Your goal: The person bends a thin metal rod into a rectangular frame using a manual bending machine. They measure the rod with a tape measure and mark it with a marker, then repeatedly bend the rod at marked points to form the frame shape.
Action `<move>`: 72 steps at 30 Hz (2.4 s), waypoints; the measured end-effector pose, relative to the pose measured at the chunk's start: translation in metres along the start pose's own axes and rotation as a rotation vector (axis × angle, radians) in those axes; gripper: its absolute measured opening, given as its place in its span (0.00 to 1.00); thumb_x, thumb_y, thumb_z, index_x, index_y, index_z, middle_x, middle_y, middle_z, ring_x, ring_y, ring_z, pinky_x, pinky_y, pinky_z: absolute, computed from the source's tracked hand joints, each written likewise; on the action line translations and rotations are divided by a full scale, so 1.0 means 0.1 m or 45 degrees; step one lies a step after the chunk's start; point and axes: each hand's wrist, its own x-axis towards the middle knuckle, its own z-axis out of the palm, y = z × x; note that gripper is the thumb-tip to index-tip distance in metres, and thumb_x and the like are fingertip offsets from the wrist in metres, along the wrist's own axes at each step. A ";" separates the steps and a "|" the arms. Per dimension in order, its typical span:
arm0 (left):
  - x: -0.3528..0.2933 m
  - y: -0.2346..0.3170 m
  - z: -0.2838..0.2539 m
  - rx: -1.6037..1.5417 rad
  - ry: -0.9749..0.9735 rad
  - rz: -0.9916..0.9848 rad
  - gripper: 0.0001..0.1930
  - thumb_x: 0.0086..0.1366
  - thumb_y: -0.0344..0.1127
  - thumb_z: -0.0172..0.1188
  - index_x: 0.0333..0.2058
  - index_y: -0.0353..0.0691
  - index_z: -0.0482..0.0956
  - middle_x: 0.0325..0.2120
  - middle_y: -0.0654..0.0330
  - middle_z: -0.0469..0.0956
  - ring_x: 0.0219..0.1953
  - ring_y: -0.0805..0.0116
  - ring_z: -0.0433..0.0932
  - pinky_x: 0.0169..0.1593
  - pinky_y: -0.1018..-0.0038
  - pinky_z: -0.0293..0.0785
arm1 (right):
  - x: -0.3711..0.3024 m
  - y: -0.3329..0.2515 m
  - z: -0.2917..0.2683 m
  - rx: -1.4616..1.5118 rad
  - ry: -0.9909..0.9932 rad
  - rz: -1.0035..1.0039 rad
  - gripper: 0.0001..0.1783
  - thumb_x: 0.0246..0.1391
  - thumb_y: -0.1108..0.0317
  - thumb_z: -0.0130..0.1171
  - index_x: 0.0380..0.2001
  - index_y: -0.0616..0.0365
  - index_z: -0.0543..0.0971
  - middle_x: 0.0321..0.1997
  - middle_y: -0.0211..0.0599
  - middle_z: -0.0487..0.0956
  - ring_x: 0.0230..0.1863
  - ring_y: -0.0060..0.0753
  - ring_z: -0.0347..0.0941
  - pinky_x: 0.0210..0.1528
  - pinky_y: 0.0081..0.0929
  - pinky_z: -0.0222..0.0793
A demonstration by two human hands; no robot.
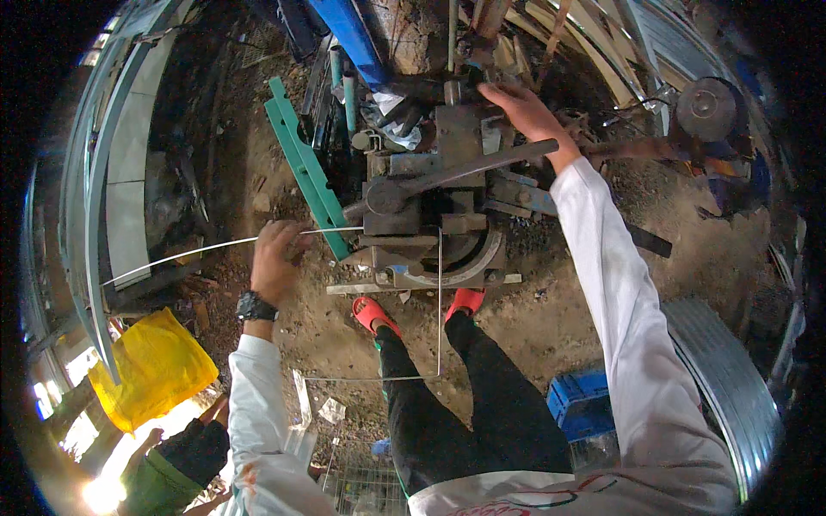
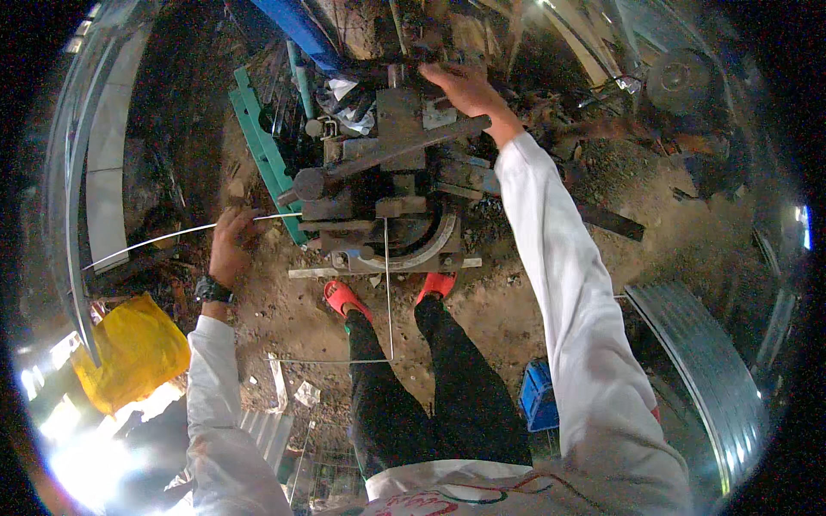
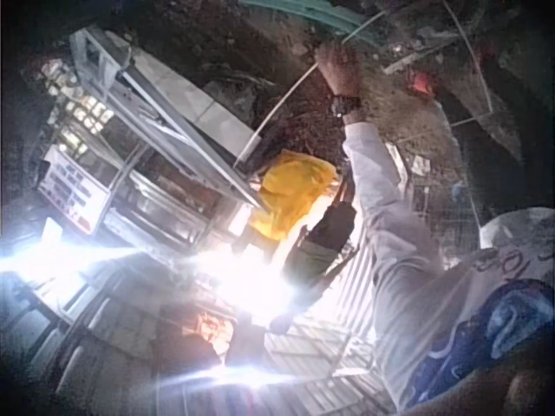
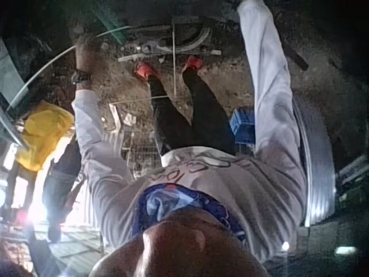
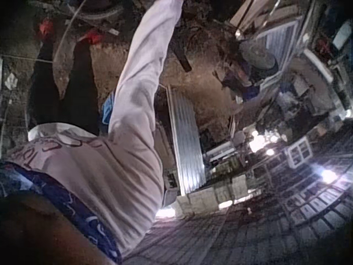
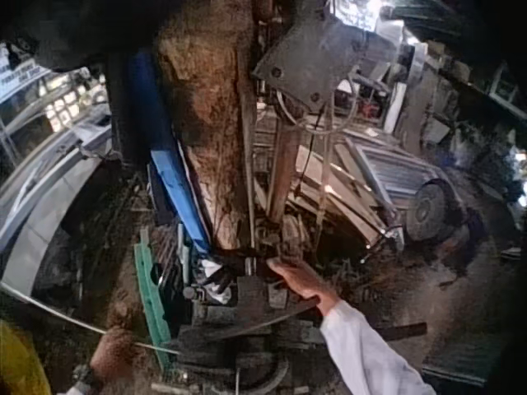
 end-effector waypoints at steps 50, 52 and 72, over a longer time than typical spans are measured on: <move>0.19 0.50 0.51 -0.189 0.368 0.132 0.06 0.58 0.29 0.63 0.36 0.41 0.80 0.30 0.57 0.76 0.39 0.53 0.74 0.53 0.60 0.65 | -0.97 -0.57 -0.02 1.596 -0.289 -0.387 0.33 0.67 0.41 0.37 0.27 0.56 0.80 0.30 0.38 0.80 0.39 0.34 0.77 0.49 0.29 0.66; 0.26 0.55 0.51 -0.223 0.343 0.105 0.06 0.58 0.29 0.62 0.36 0.42 0.80 0.30 0.57 0.76 0.39 0.53 0.74 0.52 0.61 0.64 | -0.77 -0.35 -0.08 2.022 -0.953 -0.586 0.33 0.66 0.41 0.37 0.23 0.55 0.77 0.22 0.33 0.75 0.34 0.33 0.74 0.47 0.31 0.67; 0.12 0.40 0.51 -0.158 0.263 0.100 0.09 0.57 0.31 0.62 0.37 0.50 0.82 0.36 0.61 0.78 0.43 0.56 0.74 0.52 0.59 0.63 | -3.00 0.59 1.19 0.793 -0.301 0.582 0.19 0.63 0.55 0.56 0.48 0.58 0.77 0.43 0.35 0.81 0.48 0.29 0.76 0.51 0.28 0.71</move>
